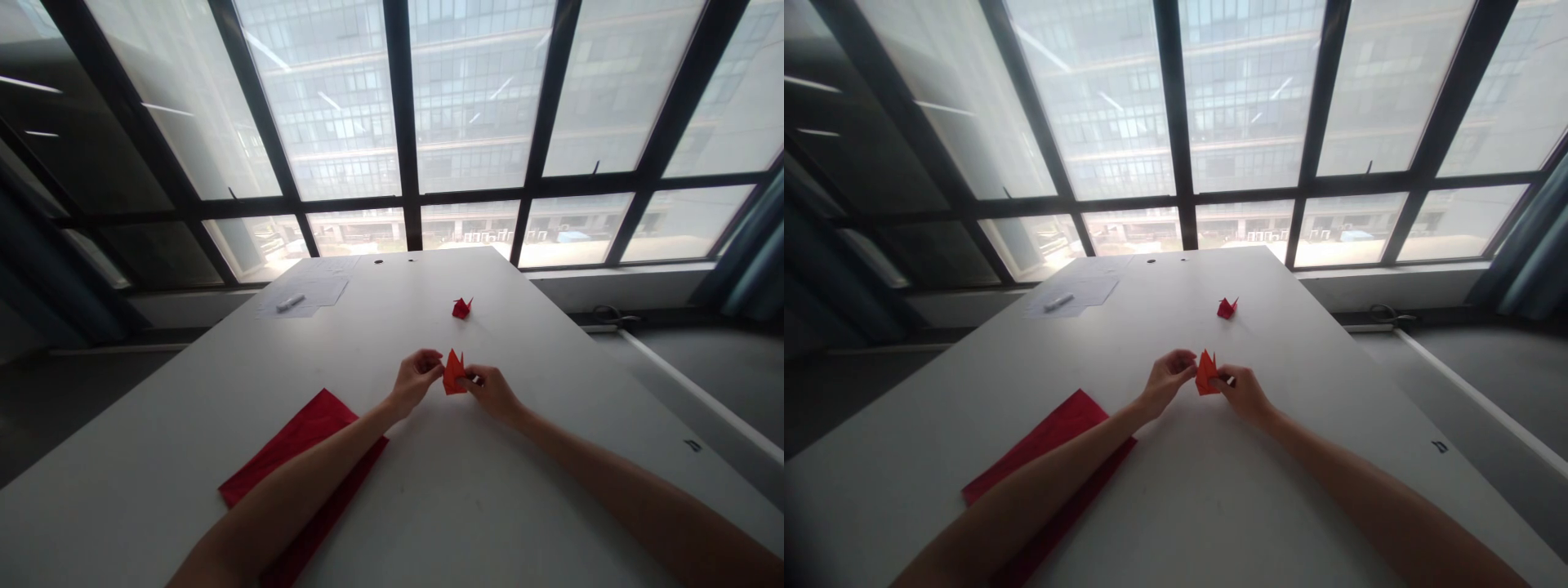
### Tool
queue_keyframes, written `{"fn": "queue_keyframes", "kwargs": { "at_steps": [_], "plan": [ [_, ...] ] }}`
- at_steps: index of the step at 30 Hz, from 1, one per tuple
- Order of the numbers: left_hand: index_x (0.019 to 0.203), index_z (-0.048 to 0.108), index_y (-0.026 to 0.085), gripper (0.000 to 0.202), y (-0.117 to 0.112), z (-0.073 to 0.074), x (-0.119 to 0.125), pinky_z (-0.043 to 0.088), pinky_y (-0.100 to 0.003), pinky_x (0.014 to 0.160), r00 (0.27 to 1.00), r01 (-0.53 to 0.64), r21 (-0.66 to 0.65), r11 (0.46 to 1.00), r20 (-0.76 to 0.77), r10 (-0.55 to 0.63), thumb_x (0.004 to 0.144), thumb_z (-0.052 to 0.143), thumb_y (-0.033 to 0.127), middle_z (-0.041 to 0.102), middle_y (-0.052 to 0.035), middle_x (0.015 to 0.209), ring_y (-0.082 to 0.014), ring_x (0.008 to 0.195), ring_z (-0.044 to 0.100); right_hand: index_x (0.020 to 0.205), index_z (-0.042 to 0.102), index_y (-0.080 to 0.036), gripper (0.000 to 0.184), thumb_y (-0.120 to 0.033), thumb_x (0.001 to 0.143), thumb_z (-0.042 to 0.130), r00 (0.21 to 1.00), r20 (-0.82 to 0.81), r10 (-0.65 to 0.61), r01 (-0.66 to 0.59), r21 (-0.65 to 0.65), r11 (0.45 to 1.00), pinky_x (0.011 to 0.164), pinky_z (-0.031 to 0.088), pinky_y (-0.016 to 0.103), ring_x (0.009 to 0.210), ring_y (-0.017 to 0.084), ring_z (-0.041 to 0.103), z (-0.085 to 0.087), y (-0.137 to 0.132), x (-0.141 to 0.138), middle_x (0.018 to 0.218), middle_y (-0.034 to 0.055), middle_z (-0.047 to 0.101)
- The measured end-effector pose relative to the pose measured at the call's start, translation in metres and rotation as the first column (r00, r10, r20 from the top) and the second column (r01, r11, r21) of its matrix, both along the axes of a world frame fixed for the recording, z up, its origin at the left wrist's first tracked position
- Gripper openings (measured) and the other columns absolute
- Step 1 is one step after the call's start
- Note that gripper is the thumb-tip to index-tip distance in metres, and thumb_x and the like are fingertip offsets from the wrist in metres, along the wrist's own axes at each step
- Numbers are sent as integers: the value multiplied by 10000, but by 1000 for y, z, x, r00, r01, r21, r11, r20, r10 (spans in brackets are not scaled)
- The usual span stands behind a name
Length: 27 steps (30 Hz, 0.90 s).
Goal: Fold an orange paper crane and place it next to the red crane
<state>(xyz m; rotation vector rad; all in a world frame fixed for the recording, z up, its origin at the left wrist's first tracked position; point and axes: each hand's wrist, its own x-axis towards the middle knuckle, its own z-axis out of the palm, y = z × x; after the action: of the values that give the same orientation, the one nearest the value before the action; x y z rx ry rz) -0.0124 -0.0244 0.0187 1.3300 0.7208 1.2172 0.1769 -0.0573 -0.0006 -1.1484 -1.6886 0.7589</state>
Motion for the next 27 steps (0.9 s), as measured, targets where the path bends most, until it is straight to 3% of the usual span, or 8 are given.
{"fn": "queue_keyframes", "kwargs": {
  "at_steps": [5,8,12,15,21,24,27],
  "plan": [
    [895,665,129,345,0,1,1,475,-226,666,999,14,25,1000,-37,-13,693,844,345,654,-36,818,-117,719,590,841,741,-166,183,-293,836,609,1000,0,4,-4,-1,1000,610,440,274,669,184,613,0,0,0,776,35,735],
    [1057,646,148,422,0,-2,-1,479,-229,661,997,16,74,997,-79,-11,742,807,378,634,-19,792,-121,715,588,821,738,-165,190,-307,831,611,1000,-6,-3,3,-2,1000,605,438,278,660,184,608,0,1,0,755,36,728],
    [1258,566,198,477,1,-6,-2,533,-289,776,996,52,75,996,-80,-46,861,678,438,634,-81,1061,-171,906,637,830,733,-160,191,-307,816,614,997,-64,-31,31,-2,1000,619,446,285,688,193,615,1,3,0,783,45,729],
    [1220,579,201,429,1,-7,-2,542,-314,803,996,23,89,996,-93,-15,873,661,440,613,-102,1158,-188,953,645,819,724,-156,201,-322,815,610,995,-92,-43,42,-8,999,611,444,285,680,193,609,0,4,1,759,43,716],
    [1025,657,158,312,-2,-6,0,536,-291,772,982,-33,199,979,-174,68,805,741,363,677,-87,991,-182,896,644,851,728,-155,233,-359,807,624,994,-103,-39,35,-43,998,623,460,291,695,195,621,-3,5,1,770,43,714],
    [909,683,147,210,-3,-6,0,543,-285,742,979,-30,219,975,-192,74,795,737,315,686,-77,929,-178,852,646,1003,703,-171,272,-346,804,643,992,-122,-32,29,-26,999,641,491,294,767,201,638,-5,6,0,910,60,719],
    [972,694,162,201,-2,-6,0,543,-285,735,963,-102,246,964,-218,158,799,714,261,694,-57,880,-167,815,652,1161,602,-205,425,-335,769,703,979,-171,-114,124,49,991,644,517,298,832,199,631,-5,5,0,1078,81,666]
  ]
}}
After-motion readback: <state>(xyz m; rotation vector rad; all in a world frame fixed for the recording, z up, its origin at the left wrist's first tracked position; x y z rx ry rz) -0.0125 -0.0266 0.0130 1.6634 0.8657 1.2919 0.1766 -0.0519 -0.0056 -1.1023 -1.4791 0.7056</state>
